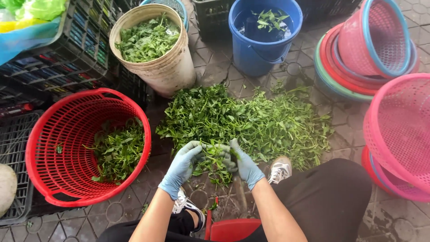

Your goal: Trimming the stems of leafy green vegetables with a knife and collecting them in a basket.

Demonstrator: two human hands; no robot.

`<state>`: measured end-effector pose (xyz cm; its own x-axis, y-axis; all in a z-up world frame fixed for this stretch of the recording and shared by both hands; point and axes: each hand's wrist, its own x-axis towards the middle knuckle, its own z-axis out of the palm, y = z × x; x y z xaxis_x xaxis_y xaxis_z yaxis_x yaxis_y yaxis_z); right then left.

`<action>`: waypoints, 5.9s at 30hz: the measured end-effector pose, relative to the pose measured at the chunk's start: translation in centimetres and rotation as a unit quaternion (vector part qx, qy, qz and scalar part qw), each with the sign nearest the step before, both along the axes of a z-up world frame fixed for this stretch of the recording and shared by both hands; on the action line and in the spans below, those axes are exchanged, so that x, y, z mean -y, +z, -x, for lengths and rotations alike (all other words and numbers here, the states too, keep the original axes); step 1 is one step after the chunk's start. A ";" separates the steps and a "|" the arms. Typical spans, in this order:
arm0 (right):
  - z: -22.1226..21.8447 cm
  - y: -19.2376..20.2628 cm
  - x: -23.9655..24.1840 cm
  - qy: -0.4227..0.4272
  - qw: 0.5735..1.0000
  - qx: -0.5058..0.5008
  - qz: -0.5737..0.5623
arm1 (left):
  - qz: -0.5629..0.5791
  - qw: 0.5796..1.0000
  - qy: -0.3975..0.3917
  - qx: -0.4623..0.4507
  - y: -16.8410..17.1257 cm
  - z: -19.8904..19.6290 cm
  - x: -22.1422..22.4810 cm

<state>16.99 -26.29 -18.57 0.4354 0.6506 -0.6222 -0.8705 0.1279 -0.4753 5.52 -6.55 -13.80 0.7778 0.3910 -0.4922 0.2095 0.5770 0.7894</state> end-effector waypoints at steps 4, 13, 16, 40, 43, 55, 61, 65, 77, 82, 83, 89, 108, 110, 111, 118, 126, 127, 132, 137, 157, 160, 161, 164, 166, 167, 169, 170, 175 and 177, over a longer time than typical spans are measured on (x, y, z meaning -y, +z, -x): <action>1.0 -4.0 -1.7 -0.004 0.999 0.033 0.005 | 0.009 1.000 0.004 -0.009 -1.9 0.8 -0.7; -3.3 -5.7 2.6 -0.169 0.906 0.204 0.331 | -0.006 1.000 0.004 0.023 1.5 -0.3 -1.2; -3.1 -1.6 2.1 -0.160 0.891 0.253 0.340 | -0.029 0.999 -0.004 0.031 1.2 -0.9 -0.9; -2.2 3.9 1.2 -0.108 0.925 0.202 0.303 | -0.339 0.908 -0.158 -0.192 5.2 -1.3 0.3; 0.9 11.4 -0.4 -0.090 0.946 0.196 0.241 | -0.324 0.921 -0.145 -0.162 8.1 -2.2 2.1; 0.6 8.3 0.3 -0.009 0.959 0.220 0.179 | -0.339 0.918 -0.116 -0.168 0.3 -2.7 2.3; 0.2 5.1 -1.7 -0.012 0.962 0.249 0.114 | -0.353 0.914 -0.122 -0.158 -2.1 -2.5 3.2; 0.6 14.0 -0.9 -0.108 0.958 0.180 0.197 | -0.412 0.875 -0.186 -0.171 5.2 0.2 3.8; -1.3 -3.6 2.6 0.146 0.861 0.142 0.466 | -0.658 0.643 -0.052 -0.388 12.9 12.9 -18.5; 0.2 -10.9 -3.9 0.363 0.728 0.398 0.424 | -0.647 0.713 -0.133 -0.236 17.4 8.8 -12.3; 0.4 -10.7 -5.4 0.472 0.653 0.433 0.404 | -0.648 0.726 -0.167 -0.157 17.9 8.3 -11.4; -1.2 -18.5 -6.9 0.567 0.559 0.444 0.410 | -0.682 0.667 -0.237 -0.182 16.1 7.8 -10.9; 0.3 -1.8 -0.4 0.015 0.998 0.041 0.035 | -0.456 0.834 -0.247 -0.188 0.1 -2.8 1.8; 0.8 -1.2 -0.5 -0.001 0.999 0.022 0.028 | -0.406 0.890 -0.145 -0.148 -2.0 -3.0 2.2; 0.8 -1.0 -0.6 -0.004 0.999 0.021 0.025 | -0.408 0.888 -0.148 -0.148 -1.9 -3.0 2.3; 0.7 6.1 0.3 0.046 0.976 0.162 0.136 | -0.617 0.763 -0.126 -0.146 -3.0 -2.2 1.2; 1.3 4.8 -2.6 0.026 0.969 0.195 0.147 | -0.656 0.740 -0.118 -0.090 -1.8 -2.0 3.5; 1.6 9.5 -3.5 -0.027 0.974 0.159 0.161 | -0.660 0.732 -0.136 -0.103 -1.3 -1.6 3.3; -6.3 -0.2 0.4 -0.122 0.984 0.085 0.098 | -0.767 0.612 -0.126 -0.146 8.8 2.3 -2.3; -4.7 -12.5 4.7 0.341 0.552 0.592 0.477 | -0.803 0.515 -0.014 -0.302 12.6 11.1 -16.0; -22.8 -23.0 11.2 0.243 0.631 0.312 0.668 | -0.643 0.583 -0.347 -0.354 7.6 11.5 -13.0; -29.8 -28.7 16.8 0.123 0.624 0.335 0.695 | -0.662 0.540 -0.357 -0.378 6.9 11.7 -12.7; -32.5 -30.6 18.5 0.054 0.610 0.354 0.707 | -0.693 0.499 -0.347 -0.387 6.8 11.6 -12.6; -43.5 -36.1 25.3 0.568 0.394 0.377 0.617 | -0.604 0.594 -0.394 -0.357 9.4 6.1 -12.0; -41.8 -23.5 25.0 0.591 0.492 0.337 0.543 | -0.628 0.603 -0.374 -0.320 6.5 7.0 -11.5; -40.8 -17.7 19.9 0.604 0.582 0.293 0.458 | -0.651 0.609 -0.354 -0.282 5.1 7.2 -11.3; -41.1 -15.2 17.0 0.595 0.555 0.344 0.468 | -0.635 0.597 -0.380 -0.309 4.1 7.2 -10.3; -40.7 -14.3 15.6 0.592 0.526 0.390 0.470 | -0.612 0.582 -0.409 -0.345 3.7 7.6 -9.8; -25.5 -3.7 -0.5 0.408 0.710 0.253 0.515 | -0.632 0.597 -0.409 -0.278 2.9 9.9 -7.5; -22.6 -12.2 -2.3 0.360 0.721 0.288 0.517 | -0.644 0.592 -0.398 -0.275 3.8 8.9 -7.3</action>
